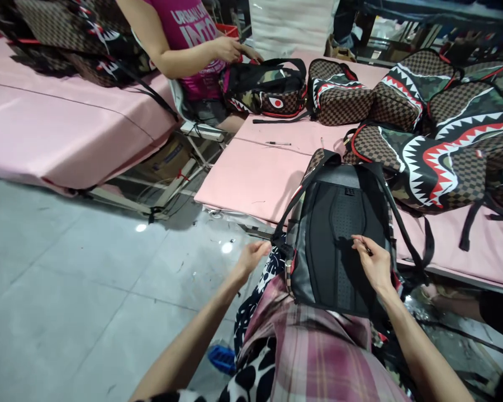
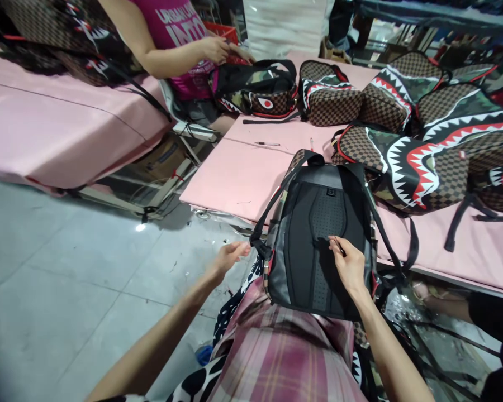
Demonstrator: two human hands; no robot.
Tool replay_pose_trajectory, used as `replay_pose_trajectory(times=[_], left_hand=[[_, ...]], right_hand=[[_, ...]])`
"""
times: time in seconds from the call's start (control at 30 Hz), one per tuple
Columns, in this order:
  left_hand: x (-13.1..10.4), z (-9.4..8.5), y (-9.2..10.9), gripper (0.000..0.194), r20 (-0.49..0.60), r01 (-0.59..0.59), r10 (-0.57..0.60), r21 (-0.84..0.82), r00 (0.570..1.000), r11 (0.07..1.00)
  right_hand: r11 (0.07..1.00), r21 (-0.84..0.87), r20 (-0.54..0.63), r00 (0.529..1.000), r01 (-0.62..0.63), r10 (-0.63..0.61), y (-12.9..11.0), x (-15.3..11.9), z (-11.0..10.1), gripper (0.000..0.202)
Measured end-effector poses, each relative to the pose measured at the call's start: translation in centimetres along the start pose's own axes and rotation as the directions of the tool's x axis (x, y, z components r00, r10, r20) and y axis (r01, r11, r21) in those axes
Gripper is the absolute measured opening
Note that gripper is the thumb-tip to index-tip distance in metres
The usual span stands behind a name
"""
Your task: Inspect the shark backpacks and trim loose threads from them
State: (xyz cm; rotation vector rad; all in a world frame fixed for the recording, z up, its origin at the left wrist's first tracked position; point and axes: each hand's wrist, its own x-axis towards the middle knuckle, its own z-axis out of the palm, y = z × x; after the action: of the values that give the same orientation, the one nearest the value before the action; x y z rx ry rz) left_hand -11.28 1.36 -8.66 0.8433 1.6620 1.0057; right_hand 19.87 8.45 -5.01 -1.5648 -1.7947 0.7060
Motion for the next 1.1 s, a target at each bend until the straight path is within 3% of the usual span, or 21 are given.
replay_pose_trajectory(times=[0.1, 0.23, 0.43, 0.53, 0.63, 0.77, 0.83, 1.1], left_hand=[[-1.8, 2.0, -1.9, 0.028, 0.043, 0.008, -0.005, -0.074, 0.999, 0.997], [-1.8, 4.3, -2.9, 0.017, -0.050, -0.016, 0.009, -0.141, 0.999, 0.990], [-2.4, 2.5, -1.9, 0.019, -0.188, -0.076, 0.026, -0.269, 0.982, 0.960], [-3.0, 1.9, -0.9, 0.024, -0.191, -0.102, 0.024, -0.414, 0.981, 0.905], [-3.3, 2.1, -0.4, 0.027, -0.153, -0.073, -0.016, -0.560, 0.988, 0.825], [-3.3, 2.5, -0.3, 0.030, -0.142, -0.044, -0.057, -0.624, 0.988, 0.780], [-3.3, 2.4, -0.4, 0.030, -0.138, -0.042, -0.054, -0.612, 0.989, 0.790], [-3.3, 2.4, -0.5, 0.024, -0.160, -0.061, -0.040, -0.576, 0.986, 0.815]], right_hand=[[1.000, 0.000, 0.048, 0.999, 0.007, -0.007, -1.4, -0.3, 0.5, 0.036], [0.994, -0.022, 0.133, 0.986, 0.109, -0.105, -3.2, -0.6, 1.6, 0.036], [0.935, -0.264, 0.232, 0.956, 0.238, -0.178, -5.5, -0.5, 3.5, 0.032], [0.854, -0.393, 0.268, 0.931, 0.339, -0.246, -7.4, -0.5, 4.7, 0.043], [0.764, -0.409, 0.330, 0.861, 0.499, -0.386, -9.3, -0.5, 6.1, 0.032], [0.547, -0.410, 0.448, 0.684, 0.729, -0.575, -10.6, -0.4, 8.0, 0.015], [0.468, -0.415, 0.490, 0.625, 0.780, -0.607, -10.9, -0.3, 8.7, 0.012], [0.324, -0.437, 0.504, 0.527, 0.839, -0.684, -11.8, 0.0, 9.7, 0.011]])
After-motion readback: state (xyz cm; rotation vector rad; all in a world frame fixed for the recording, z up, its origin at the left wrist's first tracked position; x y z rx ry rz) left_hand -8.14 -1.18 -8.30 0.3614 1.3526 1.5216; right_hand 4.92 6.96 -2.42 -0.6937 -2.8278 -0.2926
